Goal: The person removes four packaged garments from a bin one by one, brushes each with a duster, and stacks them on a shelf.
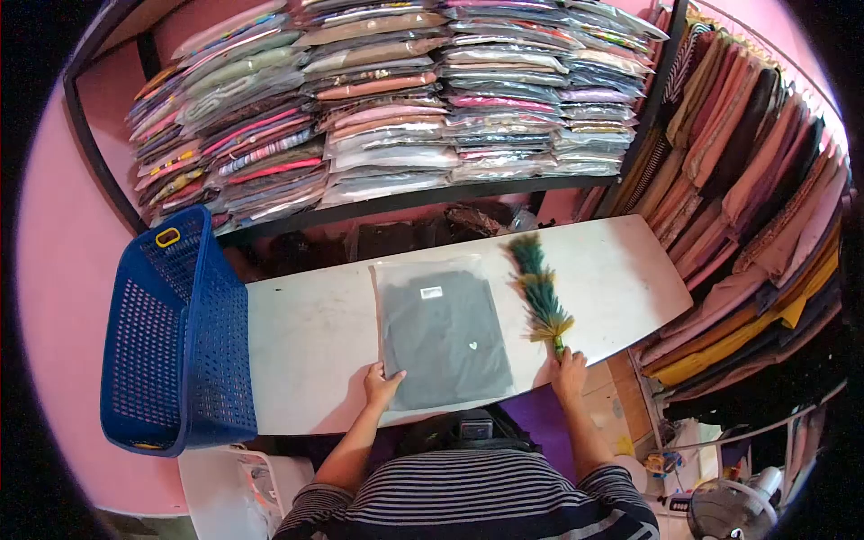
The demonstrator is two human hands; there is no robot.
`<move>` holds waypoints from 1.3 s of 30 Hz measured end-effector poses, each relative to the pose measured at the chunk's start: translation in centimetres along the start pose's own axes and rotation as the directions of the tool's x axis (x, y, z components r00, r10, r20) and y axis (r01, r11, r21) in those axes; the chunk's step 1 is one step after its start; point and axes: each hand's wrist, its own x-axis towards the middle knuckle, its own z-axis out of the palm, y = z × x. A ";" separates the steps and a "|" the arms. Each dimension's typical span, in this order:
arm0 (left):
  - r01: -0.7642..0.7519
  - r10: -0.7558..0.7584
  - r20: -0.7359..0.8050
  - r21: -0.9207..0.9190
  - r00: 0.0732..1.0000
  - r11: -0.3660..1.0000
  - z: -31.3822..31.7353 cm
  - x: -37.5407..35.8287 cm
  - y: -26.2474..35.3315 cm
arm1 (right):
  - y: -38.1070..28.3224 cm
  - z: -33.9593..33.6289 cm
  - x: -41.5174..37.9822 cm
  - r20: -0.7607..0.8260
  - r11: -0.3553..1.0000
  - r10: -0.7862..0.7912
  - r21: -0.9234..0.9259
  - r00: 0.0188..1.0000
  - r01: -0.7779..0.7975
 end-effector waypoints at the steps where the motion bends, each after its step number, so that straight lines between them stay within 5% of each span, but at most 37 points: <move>1: 0.027 -0.032 0.088 0.056 0.996 0.998 -0.4 0.2 0.6 | -1.0 -0.3 0.0 -0.218 0.972 -0.225 -0.114 0.949 0.205; 2: 0.049 -0.068 0.171 0.114 0.983 0.992 -0.7 0.4 1.3 | -2.2 -0.4 -0.2 -0.394 0.892 -0.446 -0.268 0.804 0.364; 4: 0.078 -0.085 0.161 0.046 0.983 0.996 -0.3 0.5 2.0 | -4.7 1.1 -1.6 -0.105 0.908 -0.419 -0.034 0.902 0.418; 5: 0.121 -0.116 0.152 -0.024 0.982 0.992 0.0 0.3 2.2 | -3.9 5.6 -2.2 -0.002 0.890 -0.244 0.396 0.970 0.225; 6: 0.128 -0.111 0.175 -0.093 0.978 0.987 0.3 0.0 2.6 | -6.4 4.1 -3.0 0.207 0.885 -0.200 0.457 0.958 0.086; 9: -0.017 0.021 0.136 -0.032 0.990 0.999 0.9 0.2 2.0 | -8.4 5.9 -2.8 0.247 0.962 -0.174 0.247 0.953 0.112; 11: -0.128 0.143 0.154 -0.105 0.978 0.986 0.5 -0.4 4.8 | -7.4 9.9 -1.5 0.294 0.519 -0.245 0.845 0.924 -0.131; 14: -0.220 0.228 0.077 -0.096 0.971 0.971 0.6 -0.8 7.9 | -9.3 5.0 -0.6 0.428 0.416 -0.258 0.859 0.867 -0.300; 19: -0.262 0.351 0.235 -0.338 0.906 0.904 1.6 -1.9 16.8 | -9.2 -2.8 1.7 0.503 0.365 -0.269 0.842 0.821 -0.397; 25: -0.402 0.464 0.280 -0.253 0.840 0.880 3.0 -6.5 29.3 | -6.5 -14.6 3.3 0.234 0.297 -0.293 0.944 0.927 -0.144; 29: -0.448 0.547 0.246 -0.361 0.800 0.818 5.6 -7.5 36.3 | -5.1 -23.0 6.1 0.011 0.313 -0.298 0.946 0.955 0.087; 30: -0.507 0.617 0.231 -0.395 0.753 0.766 6.3 -7.4 38.5 | -4.9 -24.9 7.0 -0.119 0.301 -0.291 0.930 0.949 0.209; 33: -0.660 0.752 0.129 -0.400 0.646 0.636 8.3 -7.5 46.1 | -4.3 -30.7 10.3 -0.171 0.231 -0.192 0.949 0.966 0.214; 36: -0.865 0.886 0.016 -0.208 0.463 0.456 10.0 -6.9 53.5 | -4.3 -36.6 15.3 -0.417 0.251 -0.285 0.836 0.863 0.487; 39: -0.898 0.925 -0.106 -0.304 0.364 0.318 12.7 -4.6 59.9 | -5.2 -41.6 21.3 -0.565 0.185 -0.353 0.739 0.745 0.648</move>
